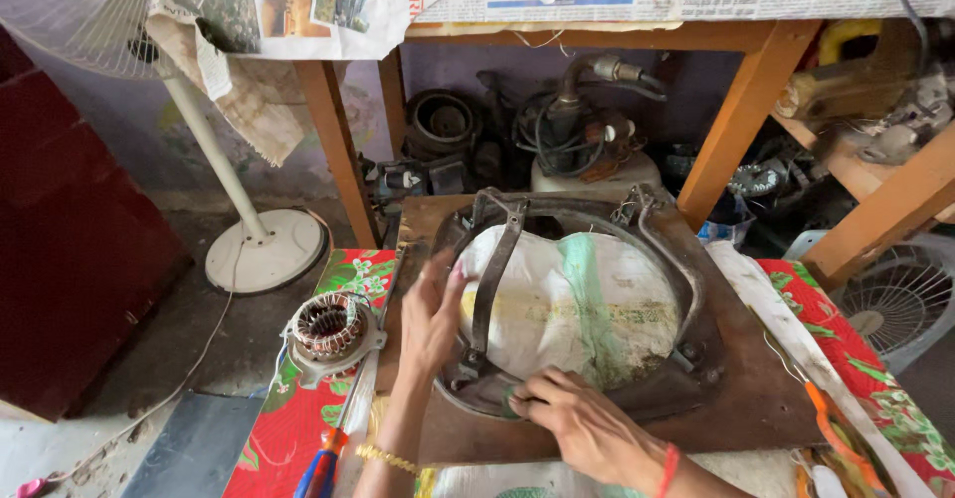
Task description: The person scrubs a metal fan frame with a green scouring pad, then uses a hammer to tap the frame. The person handles the frame and pad by hand throughout the process.
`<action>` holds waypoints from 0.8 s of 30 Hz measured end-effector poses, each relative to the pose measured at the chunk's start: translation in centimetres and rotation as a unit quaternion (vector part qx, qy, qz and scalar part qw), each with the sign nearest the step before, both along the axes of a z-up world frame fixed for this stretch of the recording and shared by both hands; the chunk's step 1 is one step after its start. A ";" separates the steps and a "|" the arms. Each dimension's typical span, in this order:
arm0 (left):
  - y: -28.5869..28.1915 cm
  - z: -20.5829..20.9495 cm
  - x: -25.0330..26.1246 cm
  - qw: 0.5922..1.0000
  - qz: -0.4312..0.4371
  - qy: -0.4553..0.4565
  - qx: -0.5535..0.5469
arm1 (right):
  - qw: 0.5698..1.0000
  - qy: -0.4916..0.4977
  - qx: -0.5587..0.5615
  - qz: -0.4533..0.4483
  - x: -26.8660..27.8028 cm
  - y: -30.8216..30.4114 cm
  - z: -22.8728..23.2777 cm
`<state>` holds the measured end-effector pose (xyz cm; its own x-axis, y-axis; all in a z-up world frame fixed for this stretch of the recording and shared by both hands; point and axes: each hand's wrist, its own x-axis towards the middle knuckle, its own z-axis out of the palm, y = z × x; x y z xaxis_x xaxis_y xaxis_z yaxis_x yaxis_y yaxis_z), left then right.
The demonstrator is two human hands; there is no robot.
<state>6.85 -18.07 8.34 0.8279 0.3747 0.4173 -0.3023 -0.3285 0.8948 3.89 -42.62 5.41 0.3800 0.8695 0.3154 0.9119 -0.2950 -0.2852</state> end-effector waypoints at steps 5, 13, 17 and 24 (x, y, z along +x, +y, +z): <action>1.2 -5.4 1.6 0.934 -0.276 0.105 -0.203 | 0.997 0.027 -0.031 -0.068 0.7 -4.4 0.0; 2.7 -6.7 2.1 0.781 -0.481 0.012 -0.398 | 0.971 0.184 0.036 -0.146 1.9 -5.5 0.0; 2.5 -5.7 1.7 0.806 -0.447 0.026 -0.387 | 0.979 0.153 0.052 -0.128 1.9 -5.6 -0.3; 1.8 -3.9 1.0 0.780 -0.414 -0.018 -0.469 | 0.964 0.197 0.047 -0.170 2.0 -5.5 -0.5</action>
